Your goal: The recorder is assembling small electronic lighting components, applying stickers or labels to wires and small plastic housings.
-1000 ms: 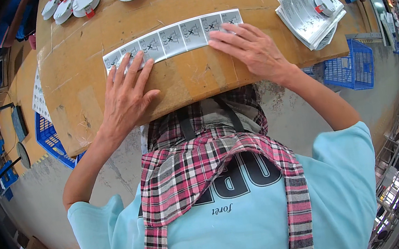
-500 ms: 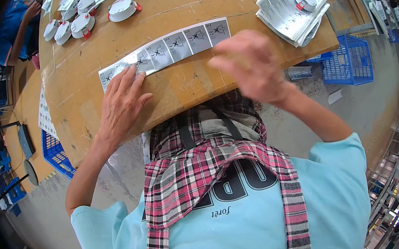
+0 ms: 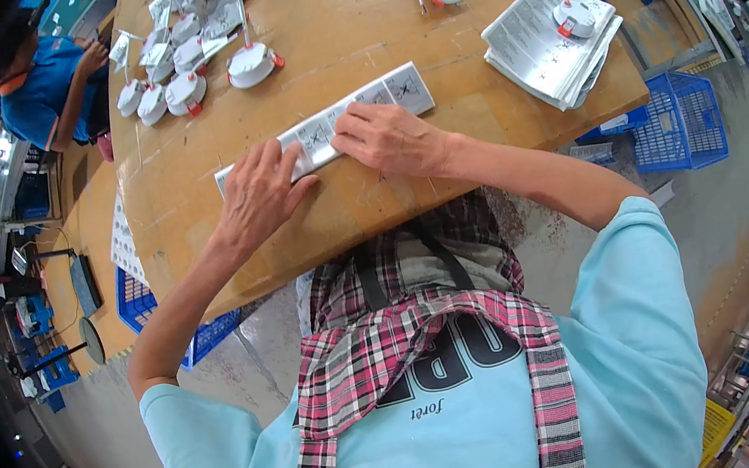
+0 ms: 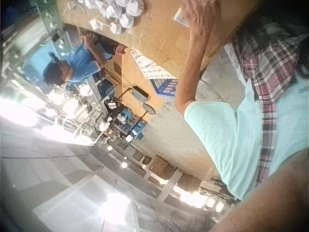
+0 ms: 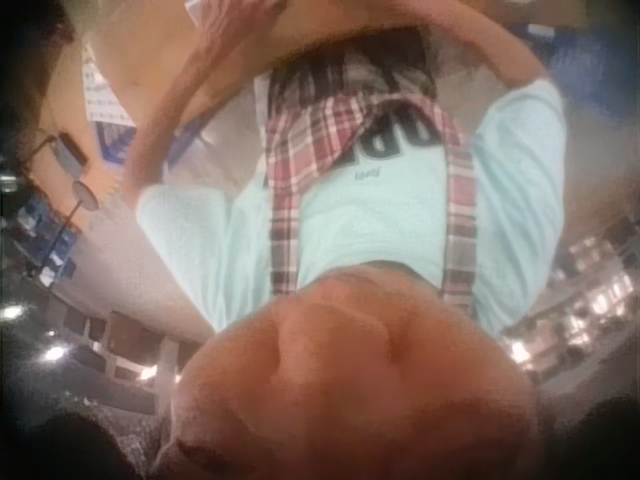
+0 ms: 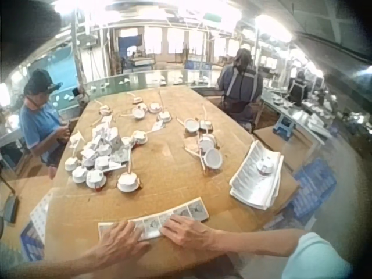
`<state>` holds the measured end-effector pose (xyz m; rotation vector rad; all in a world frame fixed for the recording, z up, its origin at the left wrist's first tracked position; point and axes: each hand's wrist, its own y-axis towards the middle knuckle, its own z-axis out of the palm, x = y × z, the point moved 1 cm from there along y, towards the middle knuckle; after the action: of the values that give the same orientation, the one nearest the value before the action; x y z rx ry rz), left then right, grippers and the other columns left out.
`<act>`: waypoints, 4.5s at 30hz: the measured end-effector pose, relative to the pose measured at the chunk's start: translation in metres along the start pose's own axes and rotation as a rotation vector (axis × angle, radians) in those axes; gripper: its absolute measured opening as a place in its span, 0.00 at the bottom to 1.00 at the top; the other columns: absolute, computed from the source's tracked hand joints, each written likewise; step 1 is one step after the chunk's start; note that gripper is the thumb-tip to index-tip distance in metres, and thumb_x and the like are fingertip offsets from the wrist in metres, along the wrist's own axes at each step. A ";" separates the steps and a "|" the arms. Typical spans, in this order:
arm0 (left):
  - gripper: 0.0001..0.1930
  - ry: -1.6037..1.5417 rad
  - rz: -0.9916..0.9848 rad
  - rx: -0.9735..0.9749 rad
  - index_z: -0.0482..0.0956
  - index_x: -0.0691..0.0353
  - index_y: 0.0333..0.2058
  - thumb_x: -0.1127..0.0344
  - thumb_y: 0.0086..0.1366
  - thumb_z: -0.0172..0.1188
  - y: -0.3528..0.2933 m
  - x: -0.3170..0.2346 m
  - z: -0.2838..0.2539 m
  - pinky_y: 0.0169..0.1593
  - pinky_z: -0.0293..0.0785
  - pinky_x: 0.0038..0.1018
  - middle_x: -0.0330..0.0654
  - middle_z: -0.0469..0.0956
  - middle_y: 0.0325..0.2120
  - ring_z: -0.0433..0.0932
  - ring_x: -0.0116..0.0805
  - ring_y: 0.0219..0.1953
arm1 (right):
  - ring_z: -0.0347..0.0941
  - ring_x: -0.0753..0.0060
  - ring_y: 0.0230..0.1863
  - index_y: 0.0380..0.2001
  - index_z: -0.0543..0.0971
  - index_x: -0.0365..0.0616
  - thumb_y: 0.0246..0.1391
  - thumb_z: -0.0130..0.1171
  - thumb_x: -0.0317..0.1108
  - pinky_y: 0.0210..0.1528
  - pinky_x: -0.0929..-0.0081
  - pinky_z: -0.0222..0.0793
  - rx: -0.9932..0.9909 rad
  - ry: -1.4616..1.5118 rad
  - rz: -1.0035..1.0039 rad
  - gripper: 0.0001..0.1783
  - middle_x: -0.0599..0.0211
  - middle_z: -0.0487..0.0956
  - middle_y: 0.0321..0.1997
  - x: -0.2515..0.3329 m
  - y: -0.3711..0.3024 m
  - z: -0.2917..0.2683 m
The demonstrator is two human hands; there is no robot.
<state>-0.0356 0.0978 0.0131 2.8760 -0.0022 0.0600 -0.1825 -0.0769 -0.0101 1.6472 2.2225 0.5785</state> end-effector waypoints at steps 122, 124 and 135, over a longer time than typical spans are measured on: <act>0.12 -1.091 -0.616 0.301 0.80 0.71 0.38 0.66 0.67 0.54 0.011 0.001 -0.048 0.35 0.74 0.21 0.43 0.81 0.28 0.78 0.24 0.28 | 0.62 0.55 0.57 0.43 0.73 0.41 0.46 0.64 0.31 0.61 0.57 0.56 -0.020 0.253 0.549 0.20 0.59 0.69 0.50 -0.019 -0.021 -0.029; 0.10 -1.030 -0.556 0.067 0.80 0.70 0.38 0.68 0.65 0.56 0.037 0.008 -0.039 0.37 0.72 0.22 0.43 0.81 0.29 0.77 0.24 0.30 | 0.62 0.55 0.57 0.44 0.73 0.40 0.46 0.64 0.31 0.61 0.58 0.57 -0.072 0.231 0.569 0.20 0.59 0.69 0.49 -0.024 -0.017 -0.041; 0.09 -0.993 -0.273 0.003 0.81 0.63 0.40 0.67 0.64 0.58 0.135 -0.019 -0.006 0.36 0.72 0.25 0.39 0.82 0.35 0.78 0.27 0.34 | 0.66 0.42 0.50 0.54 0.64 0.39 0.43 0.67 0.39 0.52 0.54 0.67 -0.197 -0.275 1.021 0.36 0.48 0.63 0.55 -0.152 -0.013 -0.042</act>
<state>-0.0559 -0.0305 0.0535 2.5557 0.1937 -1.3755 -0.1693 -0.2313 0.0213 2.4806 0.9761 0.6946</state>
